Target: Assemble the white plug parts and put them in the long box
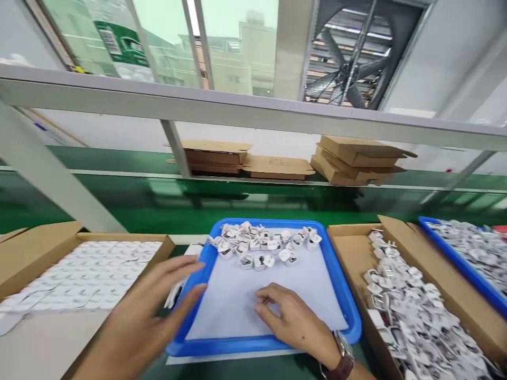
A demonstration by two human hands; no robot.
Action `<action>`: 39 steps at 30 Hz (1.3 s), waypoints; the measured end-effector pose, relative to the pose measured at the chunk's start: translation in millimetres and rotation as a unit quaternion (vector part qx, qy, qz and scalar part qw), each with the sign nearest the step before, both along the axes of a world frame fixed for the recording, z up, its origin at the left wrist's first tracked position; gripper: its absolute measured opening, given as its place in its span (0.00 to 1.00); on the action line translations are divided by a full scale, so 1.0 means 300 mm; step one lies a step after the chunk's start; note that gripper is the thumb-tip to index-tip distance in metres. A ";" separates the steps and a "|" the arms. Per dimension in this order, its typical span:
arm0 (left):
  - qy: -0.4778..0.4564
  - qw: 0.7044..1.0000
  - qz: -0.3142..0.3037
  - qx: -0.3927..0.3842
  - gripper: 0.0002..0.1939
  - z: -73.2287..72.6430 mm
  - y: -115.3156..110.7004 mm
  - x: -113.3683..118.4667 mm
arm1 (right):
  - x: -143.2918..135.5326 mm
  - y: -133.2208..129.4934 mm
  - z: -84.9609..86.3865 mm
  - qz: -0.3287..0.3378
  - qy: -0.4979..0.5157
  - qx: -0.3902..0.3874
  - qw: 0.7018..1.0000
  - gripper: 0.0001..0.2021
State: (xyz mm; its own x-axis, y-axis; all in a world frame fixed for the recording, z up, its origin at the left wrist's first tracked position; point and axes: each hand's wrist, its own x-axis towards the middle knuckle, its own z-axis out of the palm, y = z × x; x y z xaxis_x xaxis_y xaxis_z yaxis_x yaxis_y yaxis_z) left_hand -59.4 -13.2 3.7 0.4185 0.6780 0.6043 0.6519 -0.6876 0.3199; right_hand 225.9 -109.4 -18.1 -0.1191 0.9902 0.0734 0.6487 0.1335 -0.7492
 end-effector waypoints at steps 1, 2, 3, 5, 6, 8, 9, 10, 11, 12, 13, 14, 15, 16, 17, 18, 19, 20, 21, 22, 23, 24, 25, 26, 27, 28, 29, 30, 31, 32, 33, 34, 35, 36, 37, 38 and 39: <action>0.022 0.998 -0.051 -0.010 0.15 -0.016 0.002 0.092 | 0.012 -0.008 0.013 -0.013 -0.055 0.014 0.998 0.11; 0.056 0.994 -0.088 -0.017 0.17 -0.031 0.011 0.172 | 0.027 -0.016 0.025 -0.033 -0.102 0.027 0.994 0.11; 0.093 0.989 -0.114 -0.034 0.18 -0.044 0.024 0.238 | 0.045 -0.024 0.035 -0.058 -0.137 0.037 0.988 0.11; 0.162 0.974 -0.136 -0.082 0.21 -0.058 0.058 0.334 | 0.083 -0.031 0.046 -0.109 -0.172 0.047 0.978 0.14; 0.187 0.967 -0.136 -0.110 0.22 -0.059 0.075 0.367 | 0.101 -0.030 0.048 -0.130 -0.182 0.048 0.973 0.15; 0.222 0.955 -0.121 -0.157 0.26 -0.052 0.103 0.417 | 0.130 -0.013 0.045 -0.165 -0.203 0.051 0.964 0.19; 0.234 0.951 -0.107 -0.173 0.28 -0.047 0.113 0.438 | 0.138 0.002 0.041 -0.178 -0.211 0.051 0.960 0.20; 0.242 0.948 -0.094 -0.183 0.30 -0.043 0.121 0.458 | 0.143 0.021 0.036 -0.188 -0.216 0.051 0.957 0.20; 0.249 0.946 -0.085 -0.187 0.32 -0.041 0.125 0.475 | 0.145 0.042 0.030 -0.195 -0.218 0.051 0.955 0.20; 0.252 0.946 -0.083 -0.187 0.32 -0.040 0.127 0.490 | 0.144 0.065 0.022 -0.202 -0.217 0.051 0.954 0.19; 0.247 0.947 -0.090 -0.187 0.32 -0.042 0.126 0.501 | 0.142 0.088 0.014 -0.209 -0.214 0.050 0.953 0.17; 0.235 0.948 -0.105 -0.187 0.32 -0.045 0.124 0.507 | 0.141 0.108 0.006 -0.217 -0.208 0.049 0.952 0.15; 0.214 0.950 -0.125 -0.190 0.31 -0.048 0.121 0.506 | 0.139 0.125 -0.002 -0.226 -0.199 0.050 0.952 0.12; 0.188 0.951 -0.146 -0.197 0.30 -0.052 0.117 0.499 | 0.138 0.136 -0.008 -0.236 -0.188 0.055 0.952 0.11; 0.155 0.951 -0.166 -0.207 0.29 -0.054 0.115 0.487 | 0.138 0.141 -0.011 -0.242 -0.175 0.063 0.952 0.10; 0.120 0.951 -0.183 -0.219 0.29 -0.056 0.112 0.470 | 0.137 0.141 -0.011 -0.242 -0.159 0.074 0.954 0.10; 0.085 0.949 -0.196 -0.232 0.29 -0.057 0.110 0.450 | 0.136 0.135 -0.008 -0.233 -0.141 0.088 0.958 0.10; 0.048 0.946 -0.202 -0.247 0.28 -0.057 0.106 0.430 | 0.134 0.125 -0.002 -0.215 -0.120 0.105 0.963 0.11; 0.009 0.941 -0.203 -0.270 0.27 -0.057 0.101 0.411 | 0.131 0.112 0.009 -0.191 -0.096 0.122 0.969 0.14; -0.034 0.931 -0.202 -0.301 0.27 -0.055 0.094 0.396 | 0.126 0.099 0.022 -0.159 -0.071 0.138 0.975 0.18; -0.079 0.916 -0.201 -0.338 0.27 -0.054 0.085 0.385 | 0.121 0.087 0.037 -0.126 -0.046 0.153 0.979 0.21; -0.123 0.894 -0.203 -0.380 0.28 -0.052 0.076 0.379 | 0.114 0.077 0.053 -0.091 -0.023 0.167 0.982 0.23; -0.162 0.867 -0.209 -0.423 0.29 -0.050 0.065 0.376 | 0.106 0.069 0.068 -0.056 -0.002 0.176 0.983 0.24; -0.195 0.838 -0.220 -0.460 0.30 -0.048 0.056 0.376 | 0.097 0.062 0.082 -0.023 0.017 0.183 0.983 0.25; -0.222 0.811 -0.232 -0.489 0.31 -0.048 0.046 0.378 | 0.088 0.057 0.092 0.010 0.036 0.187 0.982 0.25; -0.247 0.788 -0.241 -0.510 0.32 -0.049 0.038 0.378 | 0.081 0.051 0.098 0.037 0.053 0.188 0.980 0.26; -0.270 0.770 -0.245 -0.523 0.32 -0.052 0.030 0.377 | 0.075 0.046 0.098 0.058 0.066 0.186 0.979 0.27; -0.297 0.758 -0.242 -0.528 0.33 -0.057 0.024 0.374 | 0.071 0.041 0.094 0.072 0.077 0.184 0.977 0.29; -0.324 0.751 -0.237 -0.525 0.33 -0.063 0.017 0.369 | 0.069 0.036 0.084 0.080 0.085 0.183 0.976 0.30; -0.348 0.747 -0.231 -0.518 0.33 -0.071 0.012 0.362 | 0.069 0.031 0.071 0.084 0.089 0.180 0.976 0.31; -0.363 0.747 -0.228 -0.507 0.32 -0.079 0.007 0.355 | 0.071 0.028 0.056 0.085 0.094 0.178 0.976 0.31; -0.370 0.753 -0.229 -0.493 0.30 -0.087 0.002 0.348 | 0.074 0.026 0.040 0.084 0.101 0.176 0.976 0.29; -0.369 0.762 -0.232 -0.480 0.28 -0.093 -0.003 0.343 | 0.077 0.025 0.024 0.081 0.110 0.176 0.975 0.26; -0.363 0.771 -0.235 -0.467 0.27 -0.097 -0.008 0.340 | 0.080 0.026 0.011 0.077 0.121 0.178 0.974 0.22; -0.355 0.781 -0.237 -0.456 0.25 -0.100 -0.013 0.338 | 0.082 0.028 -0.001 0.073 0.133 0.184 0.971 0.18; -0.346 0.789 -0.238 -0.449 0.24 -0.101 -0.018 0.338 | 0.083 0.030 -0.011 0.069 0.146 0.193 0.968 0.15; -0.337 0.795 -0.237 -0.445 0.22 -0.101 -0.023 0.340 | 0.083 0.032 -0.018 0.063 0.160 0.205 0.964 0.13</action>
